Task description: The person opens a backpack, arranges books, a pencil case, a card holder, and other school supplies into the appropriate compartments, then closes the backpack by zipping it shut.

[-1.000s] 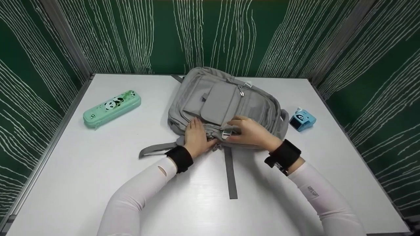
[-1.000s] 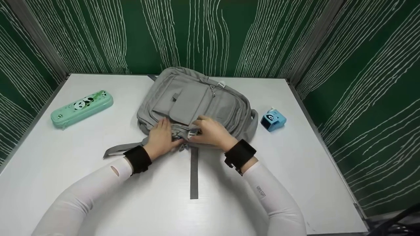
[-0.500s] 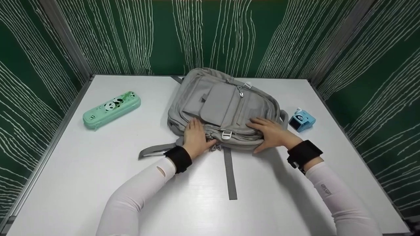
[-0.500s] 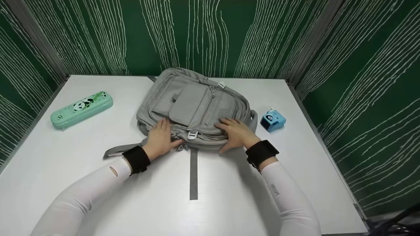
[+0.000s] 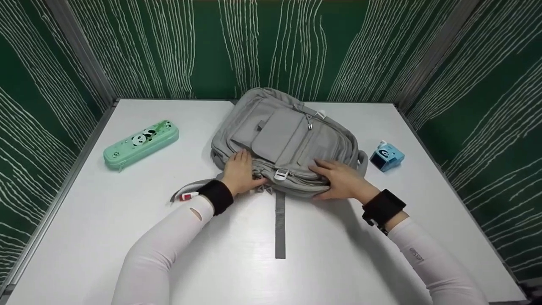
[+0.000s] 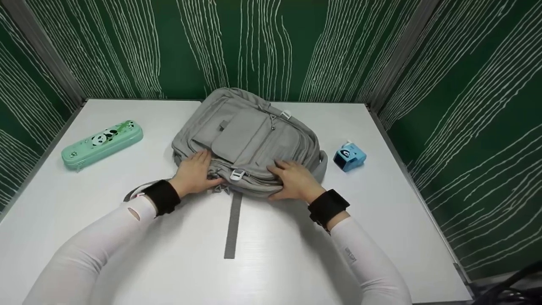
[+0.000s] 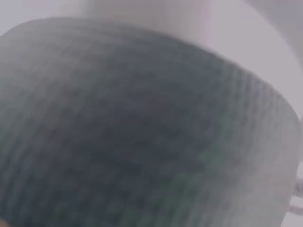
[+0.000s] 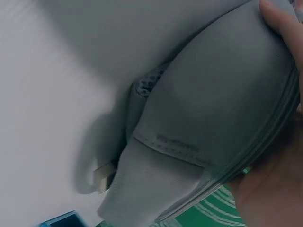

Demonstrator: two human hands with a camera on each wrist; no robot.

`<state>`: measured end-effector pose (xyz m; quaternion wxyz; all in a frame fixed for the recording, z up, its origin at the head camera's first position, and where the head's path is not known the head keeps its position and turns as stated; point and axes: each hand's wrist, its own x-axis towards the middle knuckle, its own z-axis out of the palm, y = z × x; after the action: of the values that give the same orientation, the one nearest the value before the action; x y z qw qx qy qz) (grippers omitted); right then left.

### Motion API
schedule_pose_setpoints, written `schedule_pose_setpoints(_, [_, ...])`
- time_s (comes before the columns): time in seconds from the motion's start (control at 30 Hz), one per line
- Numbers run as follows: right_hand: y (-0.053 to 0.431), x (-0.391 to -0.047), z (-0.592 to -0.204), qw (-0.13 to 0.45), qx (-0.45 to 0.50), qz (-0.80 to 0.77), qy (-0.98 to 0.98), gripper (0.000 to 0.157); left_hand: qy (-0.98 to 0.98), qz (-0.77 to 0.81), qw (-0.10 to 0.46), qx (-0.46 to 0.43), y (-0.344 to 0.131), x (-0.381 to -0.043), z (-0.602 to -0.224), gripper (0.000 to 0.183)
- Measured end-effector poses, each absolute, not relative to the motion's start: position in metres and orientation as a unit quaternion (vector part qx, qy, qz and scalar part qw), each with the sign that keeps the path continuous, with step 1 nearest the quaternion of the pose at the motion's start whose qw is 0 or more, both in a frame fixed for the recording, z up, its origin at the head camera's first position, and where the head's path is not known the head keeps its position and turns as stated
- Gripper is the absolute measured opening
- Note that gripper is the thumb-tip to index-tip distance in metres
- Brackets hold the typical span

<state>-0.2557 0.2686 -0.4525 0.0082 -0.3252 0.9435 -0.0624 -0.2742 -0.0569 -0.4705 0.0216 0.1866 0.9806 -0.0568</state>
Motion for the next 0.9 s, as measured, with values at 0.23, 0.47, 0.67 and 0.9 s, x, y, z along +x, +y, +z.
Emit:
schedule_pose_setpoints(0.23, [0.246, -0.243, -0.445, 0.036, -0.33, -0.066, 0.941, 0.099, 0.97, -0.055, 0.056, 0.231, -0.083, -0.297, -0.449, 0.099])
schedule_pose_setpoints(0.47, [0.219, -0.23, -0.44, 0.076, -0.346, -0.069, 0.933, 0.101, 0.968, -0.049, 0.052, 0.241, -0.105, -0.314, -0.437, 0.089])
schedule_pose_setpoints(0.67, [0.195, -0.224, -0.437, 0.081, -0.369, -0.06, 0.924, 0.1, 0.97, -0.075, 0.035, 0.227, -0.116, -0.322, -0.434, 0.078])
schedule_pose_setpoints(0.9, [0.193, -0.227, -0.438, 0.09, -0.379, -0.077, 0.918, 0.099, 0.963, -0.094, -0.023, 0.251, -0.122, -0.316, -0.438, 0.069])
